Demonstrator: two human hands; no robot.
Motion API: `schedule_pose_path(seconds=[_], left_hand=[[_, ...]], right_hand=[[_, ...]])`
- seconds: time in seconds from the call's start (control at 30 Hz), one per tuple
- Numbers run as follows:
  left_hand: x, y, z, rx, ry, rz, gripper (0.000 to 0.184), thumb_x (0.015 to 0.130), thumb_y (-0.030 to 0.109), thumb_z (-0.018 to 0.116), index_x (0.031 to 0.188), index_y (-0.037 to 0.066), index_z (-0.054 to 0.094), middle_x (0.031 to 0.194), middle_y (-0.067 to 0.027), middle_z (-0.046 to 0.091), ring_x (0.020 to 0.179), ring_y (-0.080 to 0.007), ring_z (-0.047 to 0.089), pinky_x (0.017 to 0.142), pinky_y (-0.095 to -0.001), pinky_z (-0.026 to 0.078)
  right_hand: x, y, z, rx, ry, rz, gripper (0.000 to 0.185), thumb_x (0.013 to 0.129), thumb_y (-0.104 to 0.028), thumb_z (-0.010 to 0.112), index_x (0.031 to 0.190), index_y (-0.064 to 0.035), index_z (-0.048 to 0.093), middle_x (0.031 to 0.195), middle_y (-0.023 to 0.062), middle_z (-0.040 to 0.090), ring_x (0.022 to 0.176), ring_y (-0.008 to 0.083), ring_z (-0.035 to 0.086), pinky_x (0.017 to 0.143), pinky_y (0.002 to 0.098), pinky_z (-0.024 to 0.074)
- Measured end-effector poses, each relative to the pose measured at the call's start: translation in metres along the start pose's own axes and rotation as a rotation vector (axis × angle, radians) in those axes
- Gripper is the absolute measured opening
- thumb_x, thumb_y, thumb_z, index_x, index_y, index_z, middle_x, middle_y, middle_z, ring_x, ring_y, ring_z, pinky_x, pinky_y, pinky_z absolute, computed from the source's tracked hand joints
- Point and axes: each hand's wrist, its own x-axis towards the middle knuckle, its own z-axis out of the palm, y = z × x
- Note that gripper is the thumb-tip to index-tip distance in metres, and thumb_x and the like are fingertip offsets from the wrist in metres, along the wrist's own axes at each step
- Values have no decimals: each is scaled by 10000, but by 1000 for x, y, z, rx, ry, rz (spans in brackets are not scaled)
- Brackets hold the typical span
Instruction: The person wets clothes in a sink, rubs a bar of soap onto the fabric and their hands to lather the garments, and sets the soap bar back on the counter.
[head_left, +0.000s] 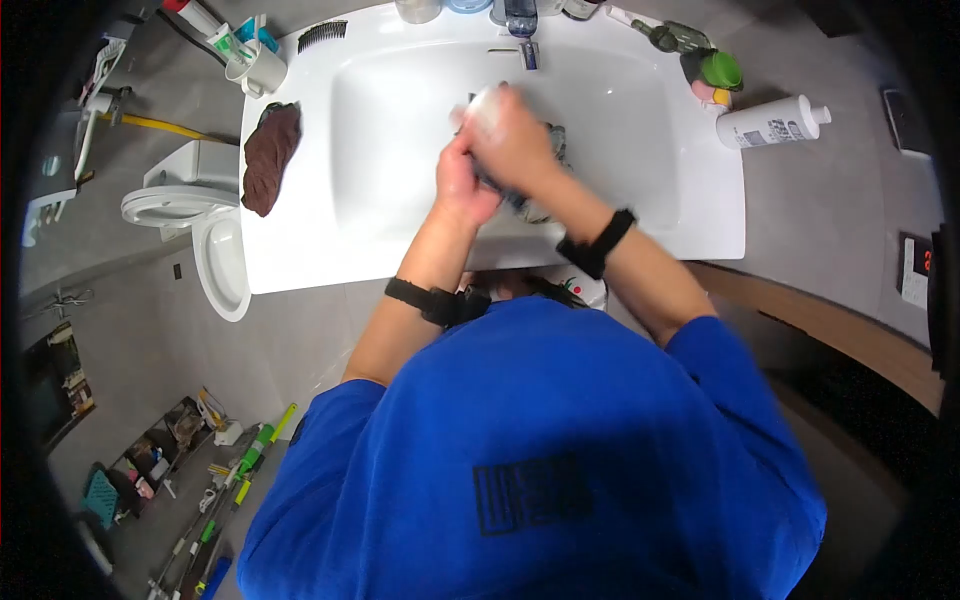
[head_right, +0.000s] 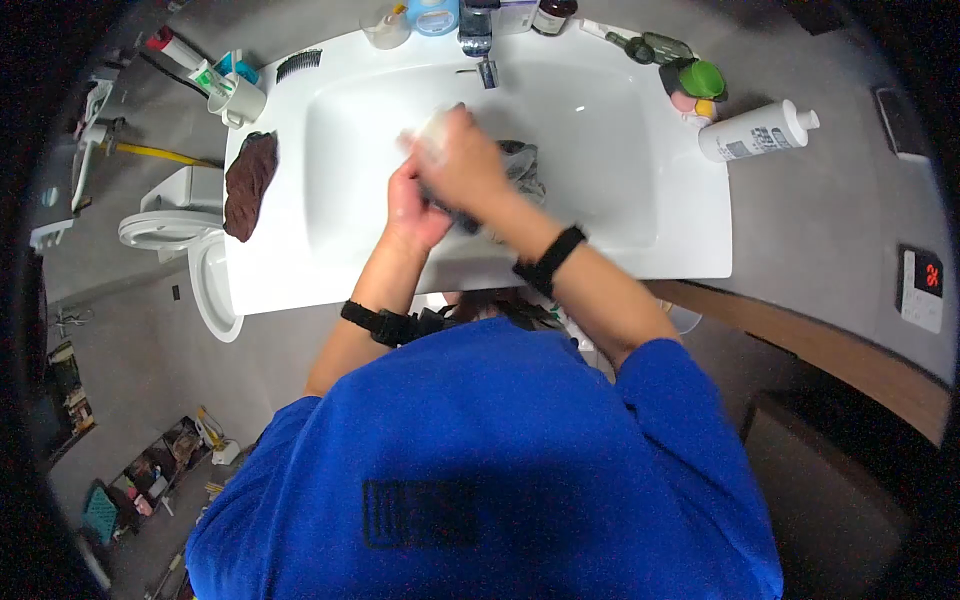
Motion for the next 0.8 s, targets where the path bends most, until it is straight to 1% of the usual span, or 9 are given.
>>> schedule_pose_path(seconds=[0.03,0.13,0.2,0.27,0.33,0.37,0.57,0.7,0.8], left_hand=[[21,-2,-32,-315,-610,42,506,947,388,304,1365,128,418,1373,-81,452,1274,-273,407,1080,-446,306],[26,-2,-52,-369,-761,14,486,949,380,312,1339,122,442,1375,-86,453,1265,-283,419,1071,-451,319],[2,1,-18,-57,-28,-58,457,958,343,352,1322,84,452,1346,-89,483,1226,-266,463,1047,-430,354],[0,-1,-17,-57,-160,38,416,964,292,381,1296,56,466,1305,-85,517,1192,-250,495,1025,-412,378],[-4,6,-6,-65,25,-1,405,950,246,350,1296,71,466,1268,-113,534,1161,-260,515,1024,-417,378],[11,1,-40,-261,-470,31,416,951,259,324,1295,73,469,1272,-110,531,1163,-261,512,1017,-420,388],[-10,2,-6,-97,-154,33,432,944,245,373,1326,54,436,1335,-127,481,1219,-289,468,1059,-435,344],[20,-3,-55,-382,-601,-17,385,947,255,377,1263,68,494,1263,-107,537,1166,-268,510,1005,-413,405],[8,-5,-36,-60,-101,27,368,954,216,376,1270,62,483,1267,-105,529,1150,-252,521,995,-396,416]], right_hand=[[-2,27,40,-292,314,-473,777,804,-532,561,1323,7,351,1326,296,405,1178,462,454,1001,505,354],[-15,21,39,-223,187,-494,719,800,-501,565,1280,-2,372,1285,283,449,1186,454,452,973,505,366],[18,19,17,-14,73,59,676,811,-497,554,1249,-9,388,1146,243,554,1105,407,537,896,466,430],[30,17,8,117,85,344,654,811,-489,567,1236,-21,398,1053,196,605,1034,382,585,844,447,463],[-2,4,7,-84,37,-111,665,797,-488,605,1185,14,410,1233,239,513,1099,425,535,862,490,460],[-17,13,27,-296,313,-501,697,807,-496,588,1243,8,384,1275,240,476,1161,446,479,902,512,436],[30,13,2,53,101,264,668,821,-544,545,1194,-3,425,1127,235,569,1060,388,567,817,513,457],[-26,11,24,-420,426,-628,700,780,-571,586,1183,-15,448,1161,208,551,1073,388,549,850,478,457],[-12,31,29,-196,375,-456,711,784,-598,560,1187,-19,471,1203,195,527,1094,402,531,882,460,449]])
